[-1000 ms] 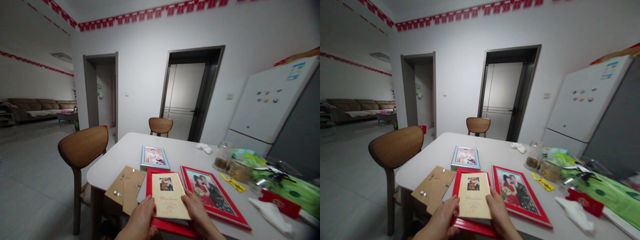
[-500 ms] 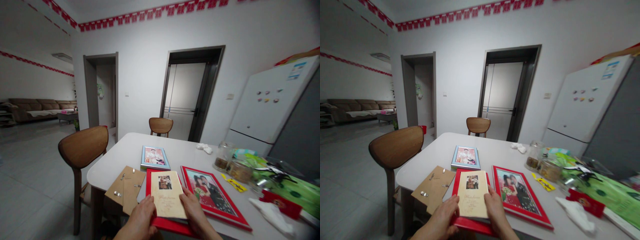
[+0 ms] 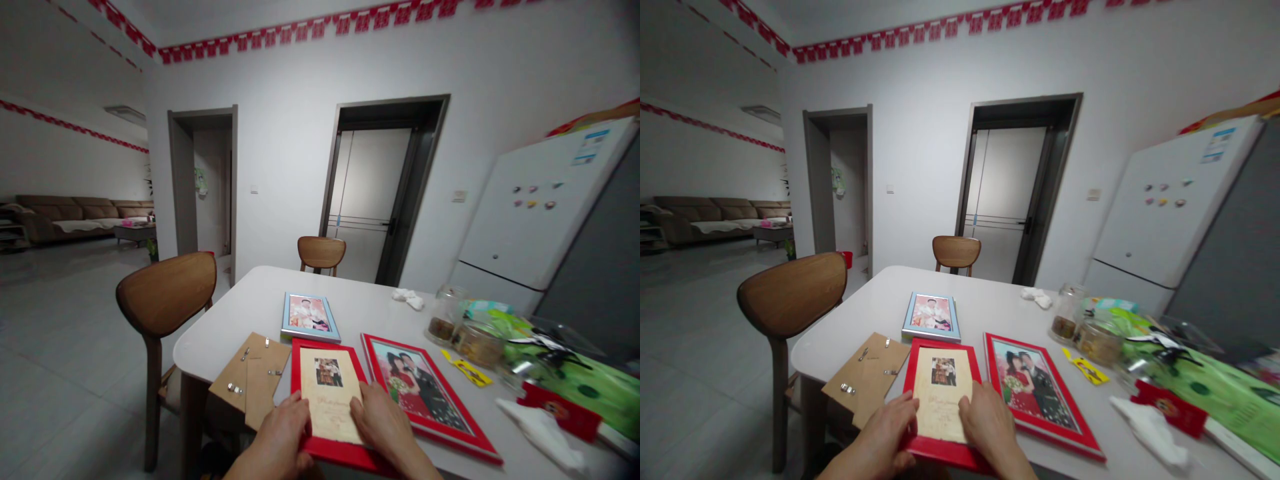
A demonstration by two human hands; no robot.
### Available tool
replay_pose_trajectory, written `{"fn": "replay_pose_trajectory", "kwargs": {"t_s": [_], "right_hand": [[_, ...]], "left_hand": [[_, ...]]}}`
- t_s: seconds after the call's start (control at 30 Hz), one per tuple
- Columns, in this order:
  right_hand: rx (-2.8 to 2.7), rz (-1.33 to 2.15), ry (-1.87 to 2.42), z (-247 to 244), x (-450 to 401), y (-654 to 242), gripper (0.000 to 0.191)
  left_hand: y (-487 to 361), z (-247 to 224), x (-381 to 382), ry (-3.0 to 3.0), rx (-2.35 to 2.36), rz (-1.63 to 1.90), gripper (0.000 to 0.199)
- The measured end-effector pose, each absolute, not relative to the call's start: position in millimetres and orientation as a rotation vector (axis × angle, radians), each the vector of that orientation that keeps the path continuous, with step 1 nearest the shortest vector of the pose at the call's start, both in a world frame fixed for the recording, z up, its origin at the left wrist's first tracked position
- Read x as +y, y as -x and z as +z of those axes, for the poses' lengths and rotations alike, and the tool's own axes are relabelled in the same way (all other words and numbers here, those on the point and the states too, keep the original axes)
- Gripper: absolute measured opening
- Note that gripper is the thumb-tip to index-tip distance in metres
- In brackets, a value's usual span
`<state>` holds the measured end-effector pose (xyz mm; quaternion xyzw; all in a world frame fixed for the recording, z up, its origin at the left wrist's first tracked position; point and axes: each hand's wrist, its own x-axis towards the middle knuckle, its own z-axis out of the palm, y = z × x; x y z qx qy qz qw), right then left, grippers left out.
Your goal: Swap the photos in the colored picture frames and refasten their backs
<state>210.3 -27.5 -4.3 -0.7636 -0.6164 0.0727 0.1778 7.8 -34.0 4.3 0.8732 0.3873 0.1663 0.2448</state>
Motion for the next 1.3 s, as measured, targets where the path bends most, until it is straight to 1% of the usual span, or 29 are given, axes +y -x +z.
{"fn": "replay_pose_trajectory", "kwargs": {"t_s": [0.1,0.2,0.23,0.3,0.37,0.43,0.47,0.57,0.67,0.73,0.87,1.0,1.13,1.23,1.3], "right_hand": [[-1.835,0.024,2.220,-6.9,-27.9,-208.9,0.032],[-1.836,-0.007,2.259,-8.7,-27.4,-209.2,0.033],[-1.839,-0.007,2.258,-9.5,-27.1,-210.1,0.033],[-1.838,-0.010,2.236,-11.7,-26.0,-212.5,0.034],[-1.818,-0.006,2.196,-13.6,-24.7,-213.7,0.040],[-1.776,0.036,2.156,-13.7,-23.6,-209.9,0.046],[-1.762,0.074,2.131,-12.7,-23.4,-205.0,0.046],[-1.833,0.237,1.941,-6.7,-24.5,-176.7,0.043],[-1.961,0.416,1.649,0.2,-26.7,-135.5,0.040],[-2.011,0.464,1.546,4.2,-26.2,-109.4,0.042],[-2.113,0.373,1.619,9.5,-18.7,-75.7,0.041],[-2.137,0.275,1.639,9.1,-10.7,-66.4,0.035],[-2.117,0.251,1.478,6.8,-9.8,-75.4,0.036],[-2.087,0.246,1.277,10.9,-15.1,-92.6,0.039],[-2.063,0.200,1.148,17.7,-21.6,-107.5,0.037]], "left_hand": [[-6.4,6.4,-35.7,-2.358,1.071,0.423,0.042],[4.2,9.0,-37.3,-2.309,1.043,0.422,0.042],[10.4,10.2,-37.6,-2.302,1.045,0.421,0.045],[25.4,12.3,-36.5,-2.310,1.116,0.393,0.059],[41.0,11.6,-32.0,-2.330,1.266,0.317,0.072],[54.0,5.9,-23.2,-2.353,1.440,0.242,0.080],[59.0,1.1,-17.6,-2.372,1.520,0.228,0.080],[67.7,-15.6,-0.5,-2.449,1.650,0.288,0.072],[70.2,-23.4,8.4,-2.528,1.582,0.410,0.058],[70.5,-19.8,8.8,-2.552,1.535,0.488,0.053],[70.9,-5.5,7.3,-2.585,1.485,0.585,0.047],[72.8,-6.6,13.0,-2.638,1.490,0.682,0.045],[70.4,-8.4,16.9,-2.769,1.421,0.917,0.041],[62.2,8.4,10.1,-2.848,1.315,1.124,0.030],[54.2,26.2,1.1,-2.901,1.222,1.233,0.023]]}}
